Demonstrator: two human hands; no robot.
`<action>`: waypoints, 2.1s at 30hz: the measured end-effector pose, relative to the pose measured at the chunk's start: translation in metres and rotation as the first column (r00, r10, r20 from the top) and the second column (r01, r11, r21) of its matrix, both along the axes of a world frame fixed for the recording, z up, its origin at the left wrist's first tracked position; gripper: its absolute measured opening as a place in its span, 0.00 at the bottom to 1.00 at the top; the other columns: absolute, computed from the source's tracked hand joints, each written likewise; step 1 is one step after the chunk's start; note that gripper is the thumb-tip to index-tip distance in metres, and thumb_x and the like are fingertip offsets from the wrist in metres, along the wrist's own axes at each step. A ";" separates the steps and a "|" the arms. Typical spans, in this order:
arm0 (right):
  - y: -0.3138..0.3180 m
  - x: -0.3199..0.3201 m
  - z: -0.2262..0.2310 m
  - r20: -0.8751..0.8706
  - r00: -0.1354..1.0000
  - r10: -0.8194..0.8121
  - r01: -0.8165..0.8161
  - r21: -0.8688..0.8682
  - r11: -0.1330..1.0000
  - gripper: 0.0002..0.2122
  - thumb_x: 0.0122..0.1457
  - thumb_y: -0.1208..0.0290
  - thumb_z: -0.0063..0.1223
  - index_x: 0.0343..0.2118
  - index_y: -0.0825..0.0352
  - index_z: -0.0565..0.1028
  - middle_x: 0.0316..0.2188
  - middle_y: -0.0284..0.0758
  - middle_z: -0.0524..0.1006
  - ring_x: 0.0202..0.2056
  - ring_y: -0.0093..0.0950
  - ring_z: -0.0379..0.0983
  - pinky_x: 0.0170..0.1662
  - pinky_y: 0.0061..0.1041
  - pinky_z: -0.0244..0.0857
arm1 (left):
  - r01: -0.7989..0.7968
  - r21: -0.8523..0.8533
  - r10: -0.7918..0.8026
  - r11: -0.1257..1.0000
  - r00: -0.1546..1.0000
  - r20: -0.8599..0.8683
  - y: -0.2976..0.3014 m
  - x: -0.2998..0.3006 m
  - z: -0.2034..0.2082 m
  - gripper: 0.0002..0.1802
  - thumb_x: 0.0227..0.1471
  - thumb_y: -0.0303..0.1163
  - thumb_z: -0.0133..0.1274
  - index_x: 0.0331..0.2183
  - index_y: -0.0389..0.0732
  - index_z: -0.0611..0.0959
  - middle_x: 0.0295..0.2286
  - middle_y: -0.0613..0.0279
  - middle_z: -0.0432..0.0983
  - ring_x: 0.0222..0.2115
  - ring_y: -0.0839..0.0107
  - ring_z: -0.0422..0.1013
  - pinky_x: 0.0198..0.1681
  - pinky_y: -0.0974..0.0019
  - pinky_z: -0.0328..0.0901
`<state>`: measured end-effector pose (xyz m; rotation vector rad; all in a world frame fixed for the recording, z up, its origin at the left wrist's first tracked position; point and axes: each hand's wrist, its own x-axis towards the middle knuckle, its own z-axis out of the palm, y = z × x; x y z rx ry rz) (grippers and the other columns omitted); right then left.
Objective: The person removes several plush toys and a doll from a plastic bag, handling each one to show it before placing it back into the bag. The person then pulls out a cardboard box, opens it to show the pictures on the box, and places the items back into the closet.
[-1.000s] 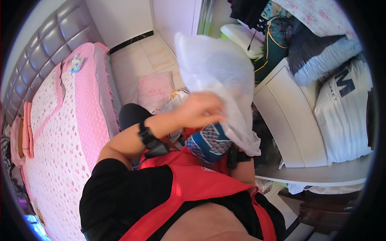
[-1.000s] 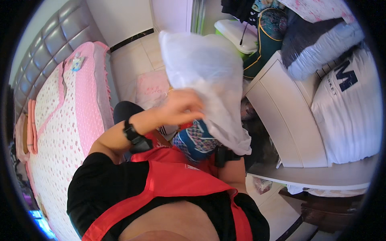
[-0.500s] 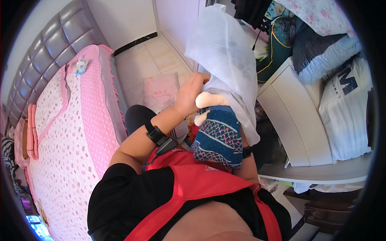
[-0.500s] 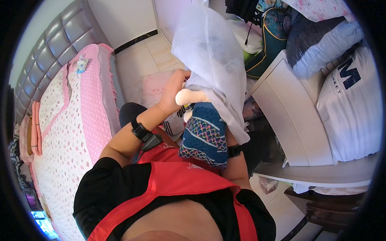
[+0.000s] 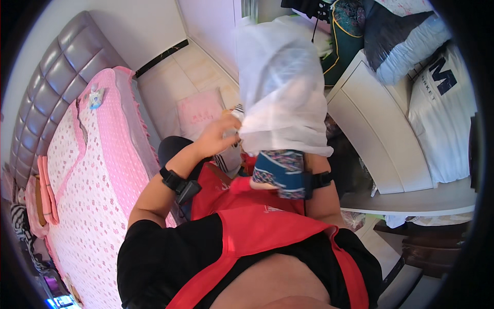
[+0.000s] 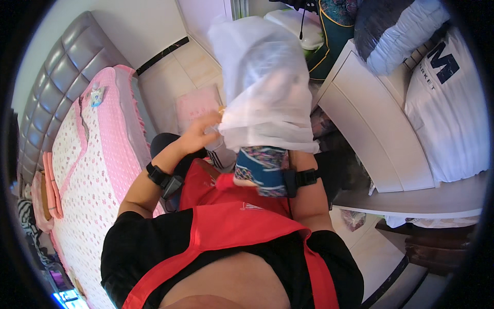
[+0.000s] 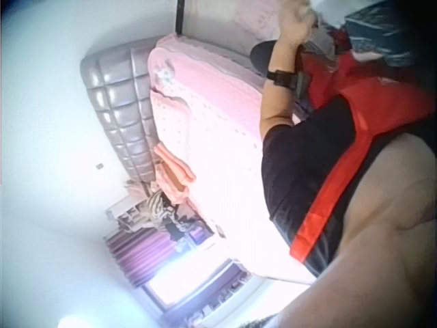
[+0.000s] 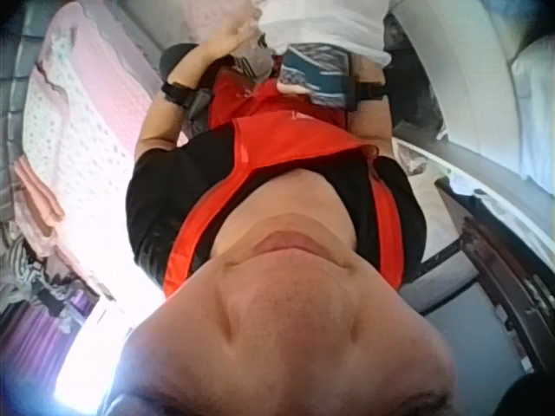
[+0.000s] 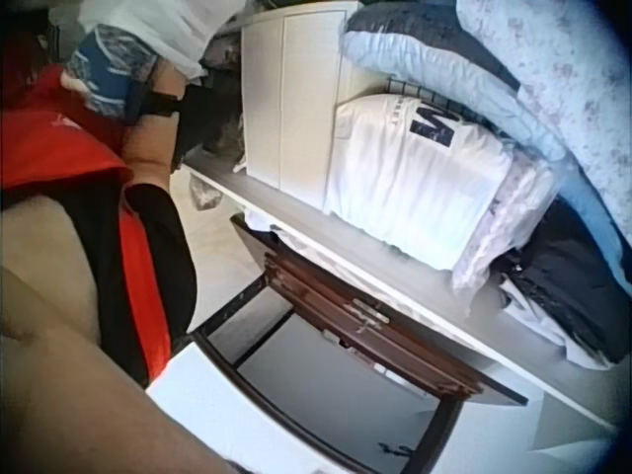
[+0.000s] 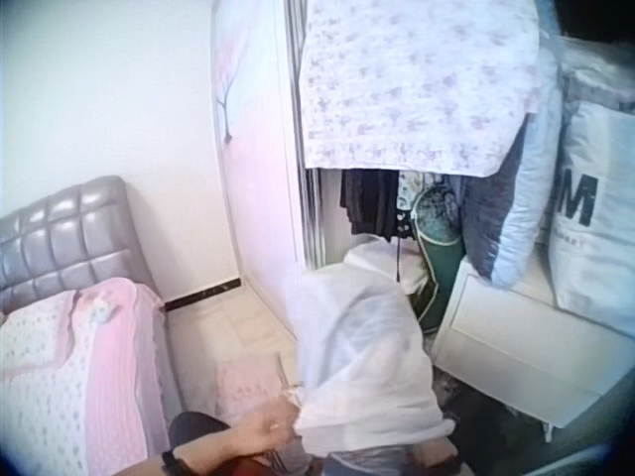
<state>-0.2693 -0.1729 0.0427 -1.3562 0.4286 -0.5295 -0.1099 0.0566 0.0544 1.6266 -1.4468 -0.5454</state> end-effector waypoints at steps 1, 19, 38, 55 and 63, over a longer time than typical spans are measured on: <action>0.001 0.005 0.000 -0.004 1.000 0.000 0.000 -0.028 1.000 0.29 0.41 0.64 0.57 0.49 0.63 0.63 0.42 0.41 0.70 0.46 0.36 0.65 0.49 0.32 0.56 | -0.176 -0.163 0.179 0.971 0.984 0.003 -0.005 -0.005 0.015 0.18 0.42 0.37 0.55 0.35 0.36 0.74 0.32 0.54 0.69 0.35 0.63 0.66 0.39 0.65 0.60; 0.025 -0.018 -0.045 -0.123 0.991 0.052 -0.035 0.131 0.991 0.29 0.41 0.64 0.57 0.49 0.63 0.63 0.43 0.42 0.69 0.46 0.37 0.64 0.49 0.33 0.56 | 0.660 -0.137 -0.620 0.739 0.745 0.244 -0.065 -0.116 0.052 0.06 0.44 0.29 0.50 0.25 0.37 0.76 0.23 0.56 0.68 0.25 0.60 0.66 0.29 0.62 0.61; 0.011 0.003 -0.022 -0.044 0.999 -0.031 0.035 0.092 0.995 0.29 0.42 0.63 0.57 0.50 0.63 0.62 0.44 0.43 0.68 0.47 0.38 0.63 0.50 0.34 0.55 | -0.552 -0.115 0.543 0.826 0.834 -0.102 -0.008 0.004 -0.032 0.13 0.54 0.38 0.40 0.29 0.38 0.72 0.20 0.44 0.69 0.23 0.49 0.67 0.27 0.56 0.61; 0.005 0.006 -0.084 -0.271 0.962 0.036 0.012 0.173 0.985 0.29 0.42 0.63 0.57 0.50 0.63 0.62 0.44 0.44 0.68 0.47 0.39 0.63 0.50 0.34 0.55 | -0.203 0.591 0.503 0.781 0.766 -0.401 -0.007 -0.012 -0.059 0.40 0.40 0.39 0.59 0.52 0.38 0.59 0.49 0.55 0.60 0.50 0.67 0.58 0.51 0.67 0.53; 0.001 0.087 -0.141 -0.406 0.893 0.192 -0.181 0.065 0.981 0.29 0.43 0.62 0.57 0.50 0.63 0.62 0.45 0.44 0.67 0.48 0.39 0.63 0.50 0.35 0.55 | -0.138 0.498 0.469 0.856 0.612 -0.637 0.015 -0.007 -0.121 0.54 0.30 0.33 0.64 0.55 0.40 0.50 0.50 0.55 0.57 0.51 0.65 0.54 0.54 0.65 0.51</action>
